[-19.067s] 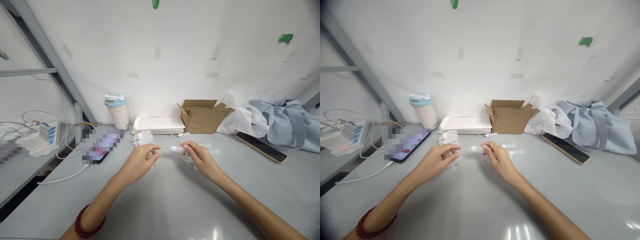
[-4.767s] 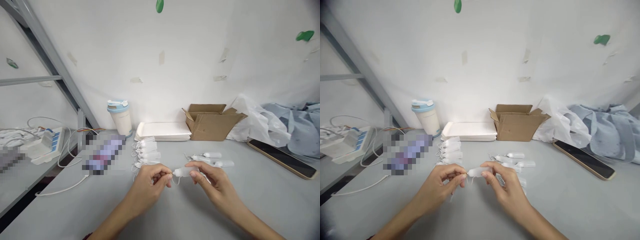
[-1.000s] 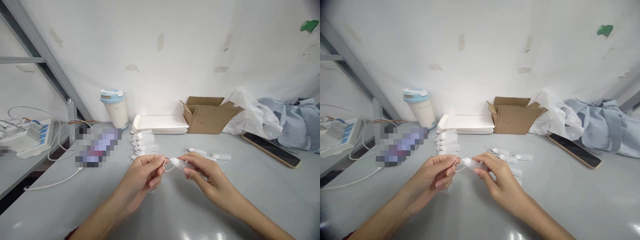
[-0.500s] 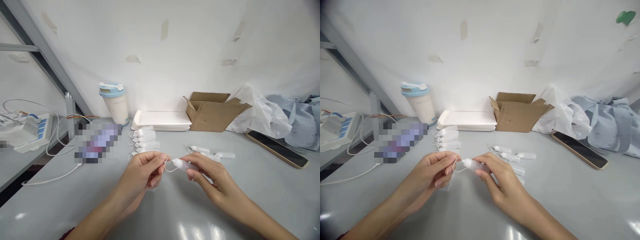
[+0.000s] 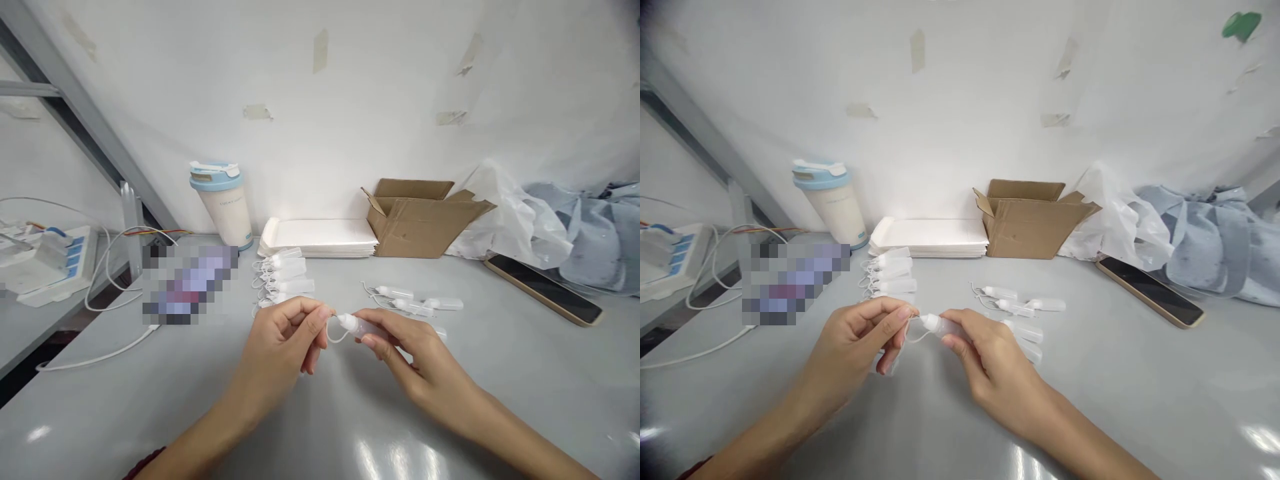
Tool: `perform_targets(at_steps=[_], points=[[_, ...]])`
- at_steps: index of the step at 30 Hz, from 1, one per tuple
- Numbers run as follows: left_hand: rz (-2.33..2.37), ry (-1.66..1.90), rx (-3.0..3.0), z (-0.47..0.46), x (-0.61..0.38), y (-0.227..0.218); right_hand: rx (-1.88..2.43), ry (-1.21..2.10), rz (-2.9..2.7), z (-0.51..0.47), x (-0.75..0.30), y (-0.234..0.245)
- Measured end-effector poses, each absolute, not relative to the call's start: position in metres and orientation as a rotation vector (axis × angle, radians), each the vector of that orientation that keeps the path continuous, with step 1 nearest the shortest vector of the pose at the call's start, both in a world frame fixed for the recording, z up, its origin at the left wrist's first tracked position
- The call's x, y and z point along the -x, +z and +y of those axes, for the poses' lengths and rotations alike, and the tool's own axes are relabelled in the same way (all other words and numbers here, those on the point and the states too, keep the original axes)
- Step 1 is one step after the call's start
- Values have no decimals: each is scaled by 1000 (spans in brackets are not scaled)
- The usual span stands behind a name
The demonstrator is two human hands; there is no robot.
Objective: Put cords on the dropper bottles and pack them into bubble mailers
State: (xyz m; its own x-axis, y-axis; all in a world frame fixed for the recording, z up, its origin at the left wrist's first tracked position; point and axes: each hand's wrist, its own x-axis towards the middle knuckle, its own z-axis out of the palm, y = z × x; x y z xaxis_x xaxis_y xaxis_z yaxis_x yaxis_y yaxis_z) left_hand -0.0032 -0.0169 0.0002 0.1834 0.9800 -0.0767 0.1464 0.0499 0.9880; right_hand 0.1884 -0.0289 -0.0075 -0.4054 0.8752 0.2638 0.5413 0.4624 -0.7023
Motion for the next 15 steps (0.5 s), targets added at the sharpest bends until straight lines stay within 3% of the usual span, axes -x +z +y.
perform_targets(at_steps=[15], points=[[1128, 974, -1525, -15, 3, -3, 1143, 600, -2102, -32, -187, -10]])
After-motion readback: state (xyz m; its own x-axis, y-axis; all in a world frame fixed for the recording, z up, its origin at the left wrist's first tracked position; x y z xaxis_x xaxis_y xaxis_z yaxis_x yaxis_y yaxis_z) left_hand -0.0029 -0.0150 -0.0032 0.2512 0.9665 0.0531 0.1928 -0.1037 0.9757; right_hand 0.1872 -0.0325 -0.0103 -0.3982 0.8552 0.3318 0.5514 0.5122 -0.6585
